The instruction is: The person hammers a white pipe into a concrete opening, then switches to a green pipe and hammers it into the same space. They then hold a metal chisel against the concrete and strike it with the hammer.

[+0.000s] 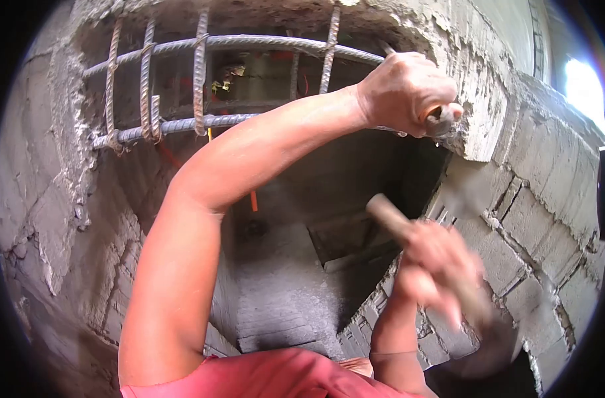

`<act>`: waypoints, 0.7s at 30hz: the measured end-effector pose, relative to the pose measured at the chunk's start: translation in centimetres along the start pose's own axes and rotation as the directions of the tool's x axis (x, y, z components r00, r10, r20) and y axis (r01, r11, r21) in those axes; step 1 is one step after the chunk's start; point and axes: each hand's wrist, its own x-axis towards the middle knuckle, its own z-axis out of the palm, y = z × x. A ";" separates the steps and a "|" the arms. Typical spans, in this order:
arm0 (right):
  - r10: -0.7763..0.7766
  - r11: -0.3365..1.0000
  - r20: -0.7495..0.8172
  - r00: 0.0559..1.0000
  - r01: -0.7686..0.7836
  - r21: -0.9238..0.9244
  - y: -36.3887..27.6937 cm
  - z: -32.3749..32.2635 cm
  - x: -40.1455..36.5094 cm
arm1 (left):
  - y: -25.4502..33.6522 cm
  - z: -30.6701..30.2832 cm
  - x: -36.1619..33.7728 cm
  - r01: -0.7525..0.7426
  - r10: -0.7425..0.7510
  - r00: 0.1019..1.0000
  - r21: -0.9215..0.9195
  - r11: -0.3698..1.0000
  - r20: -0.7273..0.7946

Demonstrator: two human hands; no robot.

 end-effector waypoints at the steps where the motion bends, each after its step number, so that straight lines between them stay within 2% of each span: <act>1: 0.577 0.800 0.111 0.809 -0.587 0.123 2.6 -0.3 -0.2 | -0.4 0.7 -0.2 -0.013 0.013 0.998 0.003 1.000 -0.060; 2: 0.563 0.817 0.170 0.808 -0.576 0.029 3.2 0.6 0.1 | -0.7 0.1 -0.2 -0.014 0.014 0.999 0.014 1.000 -0.037; 3: 0.551 0.806 0.080 0.831 -0.554 0.206 4.4 0.3 -1.2 | -0.4 0.1 -0.5 -0.008 0.008 1.000 0.019 1.000 -0.005; 4: 0.429 0.833 0.059 0.902 -0.420 0.360 4.3 -0.2 -1.8 | -0.7 0.3 -0.2 -0.024 0.023 1.000 0.041 0.999 0.010; 5: 0.294 0.890 0.062 0.954 -0.296 0.346 3.5 -0.1 -1.1 | -0.8 0.6 -0.4 0.007 -0.008 1.000 0.029 1.000 0.013; 7: 0.081 0.944 0.020 0.997 -0.083 0.318 0.1 -0.6 -0.6 | -0.4 0.8 -0.8 0.015 -0.015 1.000 -0.001 1.000 0.005; 8: -0.032 0.949 -0.007 0.999 0.032 0.314 -1.2 -0.8 0.0 | -0.6 0.7 -0.4 -0.002 0.002 1.000 -0.010 1.000 -0.008; 9: -0.111 0.939 -0.030 0.993 0.114 0.324 -2.5 -1.3 0.4 | -0.2 0.5 -0.4 0.039 -0.042 0.997 0.039 0.998 0.058; 10: -0.192 0.921 -0.052 0.980 0.198 0.336 -3.6 -1.9 0.6 | -0.1 0.7 -0.4 0.037 -0.039 0.998 0.033 0.999 0.058; 12: -0.298 0.899 -0.095 0.950 0.313 0.306 -4.9 -3.3 0.4 | -0.3 1.1 -0.2 0.047 -0.048 0.997 0.030 0.998 0.056; 13: -0.360 0.889 -0.054 0.932 0.360 0.282 -5.0 -4.0 0.5 | -0.2 1.2 -0.1 0.048 -0.050 0.997 0.037 0.998 0.060; 14: -0.364 0.894 -0.077 0.928 0.371 0.252 -4.8 -3.7 0.1 | -0.1 1.2 0.0 0.044 -0.046 0.997 0.034 0.998 0.058; 16: -0.263 0.928 -0.086 0.961 0.277 0.250 -4.0 -2.7 -0.7 | 0.1 1.2 0.4 0.070 -0.075 0.992 0.052 0.996 0.103; 17: -0.215 0.937 -0.096 0.972 0.233 0.261 -3.4 -2.2 -1.1 | 0.6 1.6 0.7 0.028 -0.028 1.000 0.058 0.998 -0.002; 18: -0.167 0.942 -0.105 0.980 0.190 0.275 -2.7 -1.7 -1.5 | 0.9 1.6 0.6 0.035 -0.035 0.999 0.061 0.998 -0.002; 21: -0.046 0.956 -0.070 0.996 0.065 0.286 -2.0 -1.2 -3.3 | 0.9 1.7 0.3 -0.067 0.072 0.993 0.056 0.996 -0.095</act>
